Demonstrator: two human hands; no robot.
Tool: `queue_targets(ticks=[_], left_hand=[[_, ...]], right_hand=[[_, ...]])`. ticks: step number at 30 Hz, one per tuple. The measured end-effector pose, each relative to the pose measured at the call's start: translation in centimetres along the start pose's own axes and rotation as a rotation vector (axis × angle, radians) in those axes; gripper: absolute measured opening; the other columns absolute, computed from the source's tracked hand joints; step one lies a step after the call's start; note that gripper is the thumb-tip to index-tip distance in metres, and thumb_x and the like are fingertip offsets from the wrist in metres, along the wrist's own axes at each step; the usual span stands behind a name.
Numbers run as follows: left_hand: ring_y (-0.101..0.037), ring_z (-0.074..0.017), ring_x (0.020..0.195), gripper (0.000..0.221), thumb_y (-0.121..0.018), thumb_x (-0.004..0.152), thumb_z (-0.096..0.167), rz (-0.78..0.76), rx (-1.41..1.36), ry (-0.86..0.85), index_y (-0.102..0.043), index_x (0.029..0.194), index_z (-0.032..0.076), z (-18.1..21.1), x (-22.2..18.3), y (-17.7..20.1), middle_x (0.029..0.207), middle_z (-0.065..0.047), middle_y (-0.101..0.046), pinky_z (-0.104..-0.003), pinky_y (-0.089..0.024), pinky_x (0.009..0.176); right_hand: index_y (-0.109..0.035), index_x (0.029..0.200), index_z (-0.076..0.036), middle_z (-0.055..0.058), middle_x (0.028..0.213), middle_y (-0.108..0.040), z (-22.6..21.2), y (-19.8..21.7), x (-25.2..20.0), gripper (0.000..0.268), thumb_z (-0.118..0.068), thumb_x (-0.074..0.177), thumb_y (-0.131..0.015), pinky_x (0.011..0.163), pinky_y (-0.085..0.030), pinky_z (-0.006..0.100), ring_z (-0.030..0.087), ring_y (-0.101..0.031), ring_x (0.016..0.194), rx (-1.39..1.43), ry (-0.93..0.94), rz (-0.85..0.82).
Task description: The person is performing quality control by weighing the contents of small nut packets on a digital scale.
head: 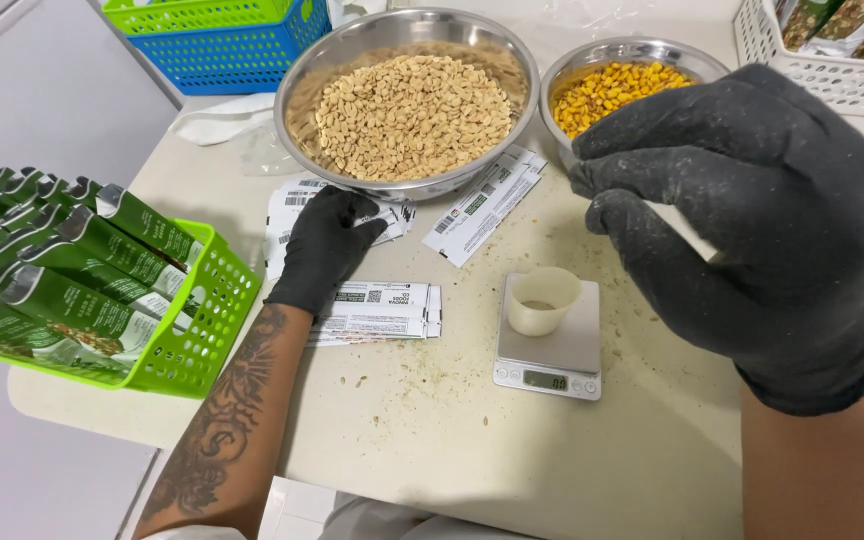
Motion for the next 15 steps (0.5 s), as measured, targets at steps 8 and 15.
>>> queue_targets(ticks=[8, 15], left_hand=[[-0.063, -0.0182, 0.085, 0.02, -0.08, 0.082, 0.032, -0.072, -0.027, -0.016, -0.067, 0.084, 0.017, 0.9, 0.4, 0.2, 0.09, 0.001, -0.067, -0.036, -0.047, 0.075], [-0.064, -0.0311, 0.096, 0.016, -0.064, 0.084, 0.027, -0.067, 0.066, -0.152, -0.068, 0.09, 0.014, 1.3, 0.1, -0.1, 0.101, -0.009, -0.068, -0.045, -0.048, 0.081]], right_hand=[[-0.069, 0.092, 0.007, 0.031, 0.104, -0.073, 0.1, 0.1, 0.0, 0.011, 0.011, 0.1, -0.065, 0.083, -0.049, 0.053, 0.046, -0.071, 0.094, -0.035, 0.002, -0.004], [-0.071, 0.094, 0.005, 0.028, 0.107, -0.073, 0.1, 0.1, 0.2, 0.009, 0.006, 0.101, -0.065, 0.085, -0.051, 0.053, 0.044, -0.07, 0.096, -0.056, -0.02, -0.026]])
Point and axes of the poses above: each hand's wrist, its own x-axis towards the middle knuckle, its own y-axis out of the back of the hand, z = x × y, the point moved 6 cm from there along x, towards the middle knuckle
